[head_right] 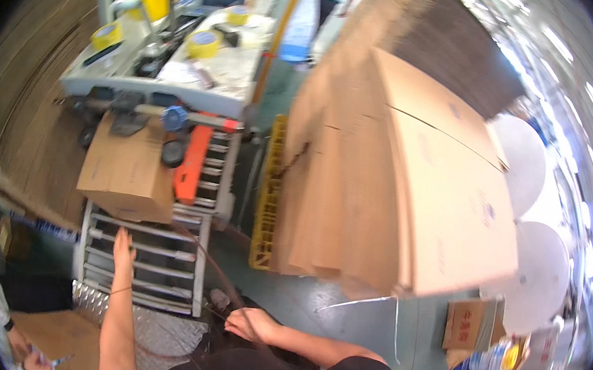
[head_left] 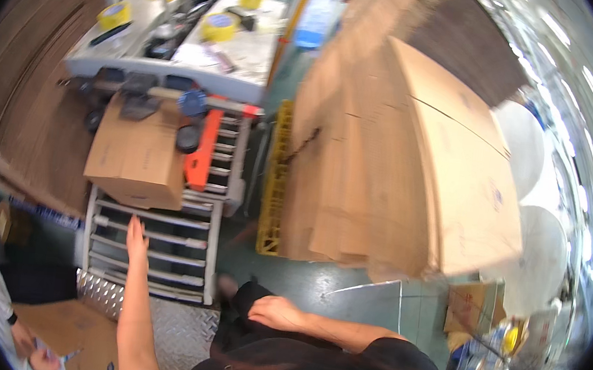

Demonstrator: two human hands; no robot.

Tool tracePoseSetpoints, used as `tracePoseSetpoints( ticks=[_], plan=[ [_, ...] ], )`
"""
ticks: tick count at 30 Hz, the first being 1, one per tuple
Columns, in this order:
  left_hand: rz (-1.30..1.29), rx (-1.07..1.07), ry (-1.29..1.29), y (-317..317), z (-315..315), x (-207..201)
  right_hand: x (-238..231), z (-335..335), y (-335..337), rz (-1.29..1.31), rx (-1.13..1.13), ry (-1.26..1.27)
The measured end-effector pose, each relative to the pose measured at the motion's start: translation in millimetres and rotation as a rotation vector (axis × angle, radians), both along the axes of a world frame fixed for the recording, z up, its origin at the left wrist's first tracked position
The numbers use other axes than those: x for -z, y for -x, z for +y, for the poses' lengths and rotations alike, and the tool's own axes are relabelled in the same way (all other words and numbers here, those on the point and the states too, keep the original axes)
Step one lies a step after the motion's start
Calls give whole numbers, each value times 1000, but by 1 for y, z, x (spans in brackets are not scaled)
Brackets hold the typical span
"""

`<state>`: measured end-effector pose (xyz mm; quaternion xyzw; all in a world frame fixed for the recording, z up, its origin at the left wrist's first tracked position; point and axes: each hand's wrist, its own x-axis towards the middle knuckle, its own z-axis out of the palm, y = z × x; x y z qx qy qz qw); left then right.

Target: The person packs rectangular white and blue product boxes into larger cardboard shipping cartons on a factory assembly line.

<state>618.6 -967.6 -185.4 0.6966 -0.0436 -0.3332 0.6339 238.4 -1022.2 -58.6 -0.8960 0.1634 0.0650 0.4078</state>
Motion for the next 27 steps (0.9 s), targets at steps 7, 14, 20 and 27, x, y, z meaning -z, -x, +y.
tracePoseSetpoints(
  ticks=[7, 14, 20, 27],
  plan=[
    [369, 445, -329, 206, 211, 39, -280, -74, 117, 24, 433, 1370],
    [197, 753, -23, 258, 210, -59, -253, -53, 197, -103, 231, 1573],
    [523, 639, 572, 283, 120, -263, -164, 173, 79, -596, -160, 1038],
    [-528, 291, 312, 173, 348, -278, -148, 138, 73, -505, 244, 841]
  ],
)
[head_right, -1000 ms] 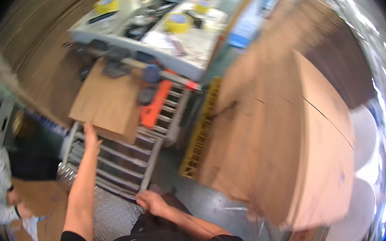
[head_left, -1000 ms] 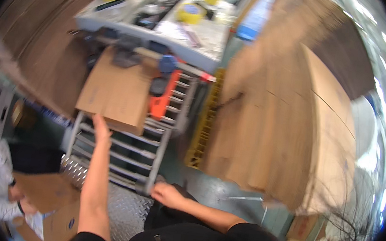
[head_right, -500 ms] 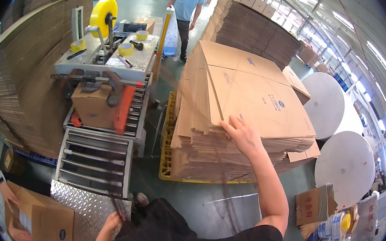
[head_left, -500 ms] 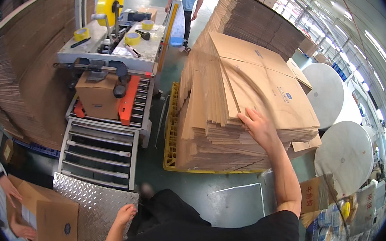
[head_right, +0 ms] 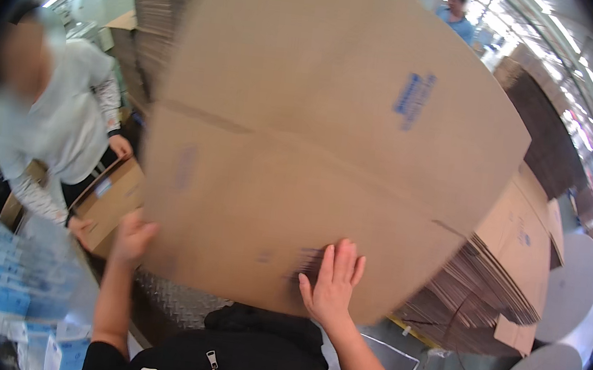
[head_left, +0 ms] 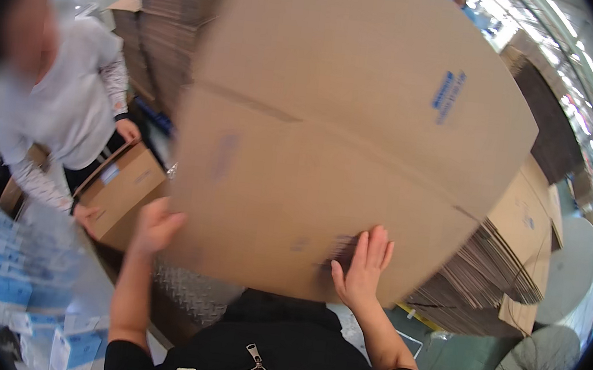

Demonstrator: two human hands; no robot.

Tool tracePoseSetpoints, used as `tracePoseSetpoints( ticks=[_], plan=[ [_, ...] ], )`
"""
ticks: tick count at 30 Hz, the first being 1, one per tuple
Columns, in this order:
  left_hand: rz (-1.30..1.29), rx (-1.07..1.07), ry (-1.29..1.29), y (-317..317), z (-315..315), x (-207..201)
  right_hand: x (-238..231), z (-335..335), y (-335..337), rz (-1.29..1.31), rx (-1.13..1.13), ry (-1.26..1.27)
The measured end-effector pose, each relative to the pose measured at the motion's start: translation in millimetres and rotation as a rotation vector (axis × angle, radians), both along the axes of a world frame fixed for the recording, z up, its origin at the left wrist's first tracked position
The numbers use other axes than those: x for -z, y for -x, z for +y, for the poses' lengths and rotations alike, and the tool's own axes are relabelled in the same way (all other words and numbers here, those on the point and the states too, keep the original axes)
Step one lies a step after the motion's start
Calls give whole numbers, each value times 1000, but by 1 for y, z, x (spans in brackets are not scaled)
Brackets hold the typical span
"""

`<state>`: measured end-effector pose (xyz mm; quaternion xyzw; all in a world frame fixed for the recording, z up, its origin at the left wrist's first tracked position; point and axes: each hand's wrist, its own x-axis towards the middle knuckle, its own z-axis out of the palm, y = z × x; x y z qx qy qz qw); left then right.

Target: The person packs rectangular white and blue product boxes into larger cardboard shipping cartons on a factory assembly line.

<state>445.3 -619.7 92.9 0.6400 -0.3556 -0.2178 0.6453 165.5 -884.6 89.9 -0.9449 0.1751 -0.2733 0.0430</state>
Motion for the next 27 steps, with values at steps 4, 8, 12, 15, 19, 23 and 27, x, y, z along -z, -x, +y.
tracePoseSetpoints(
  ticks=[4, 8, 12, 15, 19, 23, 27],
  plan=[
    [-426, -462, -399, 53, 176, -74, 46, 29, -62, 155, -895, -311],
    [-695, -400, -992, 109, 142, -76, -49, 40, -175, -332, -857, 94],
    [-387, -379, -1106, 131, 102, -54, -11, 24, -227, 36, -1029, 245],
    [-406, -448, -1017, 142, 104, -40, 0, -5, -188, -129, -1236, 221],
    [57, -539, -964, 127, 86, -60, 11, -39, -200, -82, -1433, 181],
    [-448, -494, -1428, 142, 99, -41, 2, -26, -230, -82, -1675, 73],
    [81, -1143, -1345, 131, 191, -74, -29, 5, -240, -152, -2054, -183]
  ],
)
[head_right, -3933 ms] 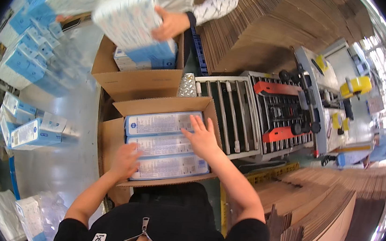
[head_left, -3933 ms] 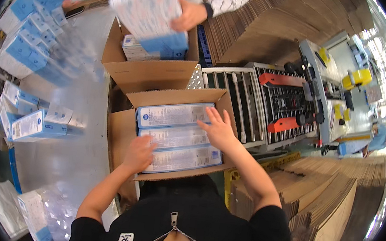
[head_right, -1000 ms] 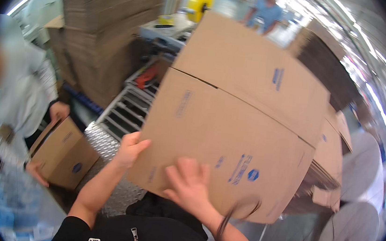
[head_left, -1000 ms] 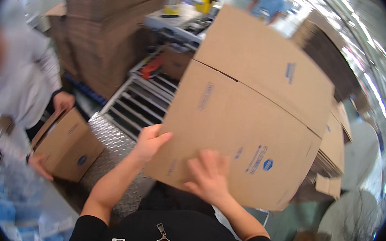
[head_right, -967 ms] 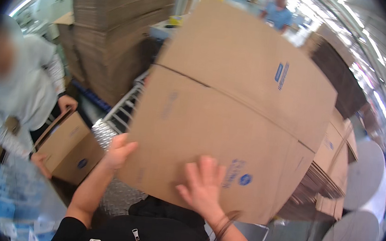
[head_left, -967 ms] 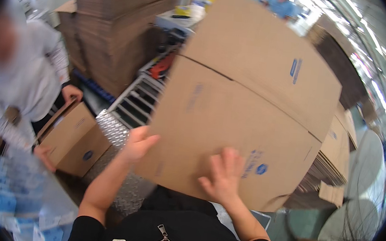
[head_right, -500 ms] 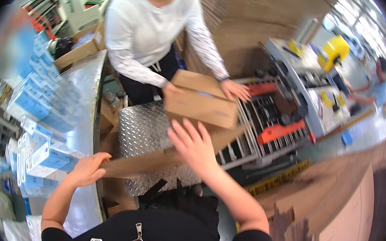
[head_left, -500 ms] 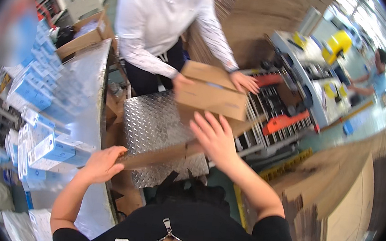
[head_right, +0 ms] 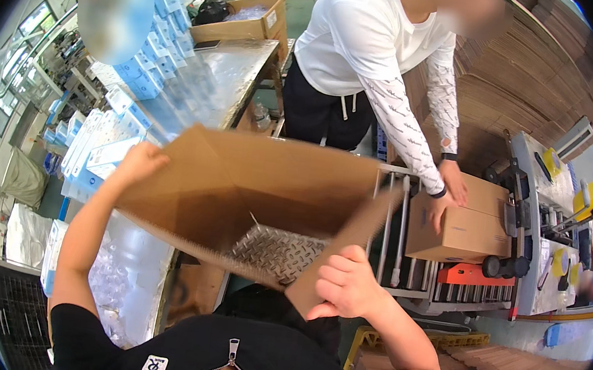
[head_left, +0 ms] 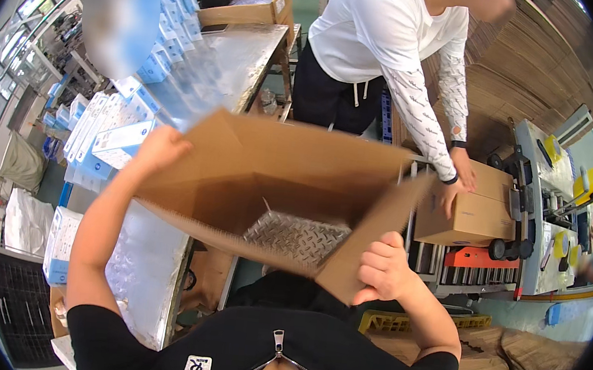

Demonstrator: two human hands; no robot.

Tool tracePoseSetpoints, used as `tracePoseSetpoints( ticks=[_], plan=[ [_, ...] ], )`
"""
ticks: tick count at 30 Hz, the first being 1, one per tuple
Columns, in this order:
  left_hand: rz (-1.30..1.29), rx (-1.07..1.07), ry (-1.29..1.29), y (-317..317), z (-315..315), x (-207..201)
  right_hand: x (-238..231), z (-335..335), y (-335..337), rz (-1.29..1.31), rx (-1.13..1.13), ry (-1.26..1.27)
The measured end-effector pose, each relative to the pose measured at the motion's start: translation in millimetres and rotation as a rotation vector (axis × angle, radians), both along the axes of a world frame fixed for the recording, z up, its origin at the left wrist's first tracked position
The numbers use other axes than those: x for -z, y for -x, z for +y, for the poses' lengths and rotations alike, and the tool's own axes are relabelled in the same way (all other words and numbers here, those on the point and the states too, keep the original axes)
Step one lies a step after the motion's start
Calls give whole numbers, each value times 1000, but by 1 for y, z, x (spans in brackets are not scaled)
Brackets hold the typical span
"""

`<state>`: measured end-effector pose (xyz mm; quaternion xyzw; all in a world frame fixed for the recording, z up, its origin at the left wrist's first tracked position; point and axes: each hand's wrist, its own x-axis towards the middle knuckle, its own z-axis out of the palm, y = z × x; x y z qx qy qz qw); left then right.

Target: The person packs rectangular white and blue product boxes into larger cardboard shipping cartons on a factory assembly line.

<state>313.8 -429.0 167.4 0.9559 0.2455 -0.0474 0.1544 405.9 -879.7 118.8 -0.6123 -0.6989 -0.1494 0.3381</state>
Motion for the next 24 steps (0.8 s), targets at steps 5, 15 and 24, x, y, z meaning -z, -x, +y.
tracePoseSetpoints(
  ticks=[5, 15, 24],
  plan=[
    [220, 99, -87, 2, -31, 22, 62, 146, 19, 88, -274, 443],
    [880, 764, 226, 23, -86, 95, 22, 170, -39, -119, 414, 90],
    [1064, 1112, 438, 8, -26, 73, 59, 79, -17, -189, 843, 604]
  ],
)
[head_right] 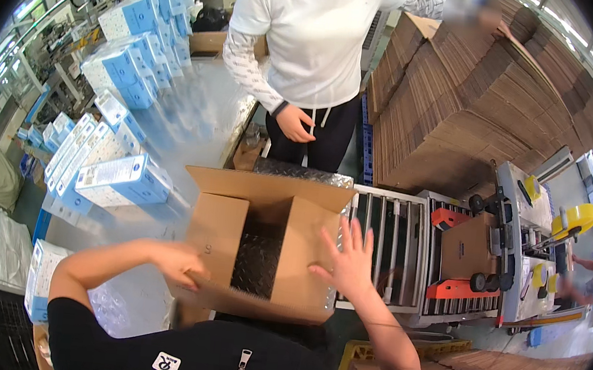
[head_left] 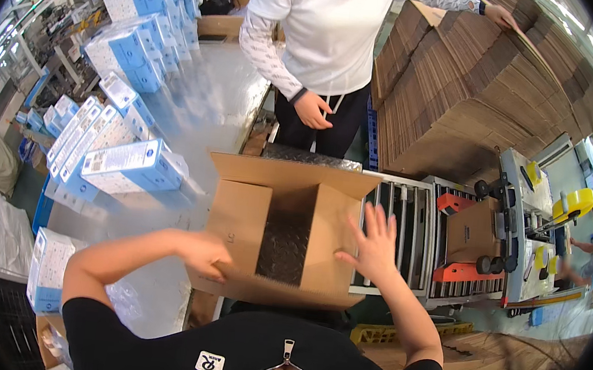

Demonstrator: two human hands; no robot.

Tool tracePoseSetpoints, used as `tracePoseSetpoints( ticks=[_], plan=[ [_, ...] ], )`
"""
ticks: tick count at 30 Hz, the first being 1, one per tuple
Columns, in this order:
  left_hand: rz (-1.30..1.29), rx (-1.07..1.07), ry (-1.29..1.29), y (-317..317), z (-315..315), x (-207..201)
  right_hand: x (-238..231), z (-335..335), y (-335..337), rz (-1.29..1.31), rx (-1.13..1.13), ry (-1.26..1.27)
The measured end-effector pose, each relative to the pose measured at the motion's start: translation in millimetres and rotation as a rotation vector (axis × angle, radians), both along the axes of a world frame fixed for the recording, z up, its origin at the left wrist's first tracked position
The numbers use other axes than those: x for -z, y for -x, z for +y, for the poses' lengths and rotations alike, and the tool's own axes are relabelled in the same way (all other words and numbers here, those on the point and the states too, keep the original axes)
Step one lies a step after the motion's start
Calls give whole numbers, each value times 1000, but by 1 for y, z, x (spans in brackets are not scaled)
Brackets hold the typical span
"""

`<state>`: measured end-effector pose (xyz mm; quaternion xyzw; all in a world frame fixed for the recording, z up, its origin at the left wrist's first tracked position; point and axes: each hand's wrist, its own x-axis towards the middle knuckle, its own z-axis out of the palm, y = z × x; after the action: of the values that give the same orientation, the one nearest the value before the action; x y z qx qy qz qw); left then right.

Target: The person packs rectangular white and blue product boxes into larger cardboard shipping cartons on a factory assembly line.

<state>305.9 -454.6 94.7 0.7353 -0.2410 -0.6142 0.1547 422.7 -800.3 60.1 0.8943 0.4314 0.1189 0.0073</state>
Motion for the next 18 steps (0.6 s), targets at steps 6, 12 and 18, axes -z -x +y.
tracePoseSetpoints(
  ticks=[6, 12, 18],
  plan=[
    [-1033, -650, -120, 7, -10, 55, 41, -9, -45, 494, -302, 315],
    [-1121, -1148, 53, 8, -21, 92, -73, 35, -94, 126, 74, -559],
    [62, -1901, 1321, 16, -50, 157, 41, -46, 2, 420, -92, -80]
  ],
)
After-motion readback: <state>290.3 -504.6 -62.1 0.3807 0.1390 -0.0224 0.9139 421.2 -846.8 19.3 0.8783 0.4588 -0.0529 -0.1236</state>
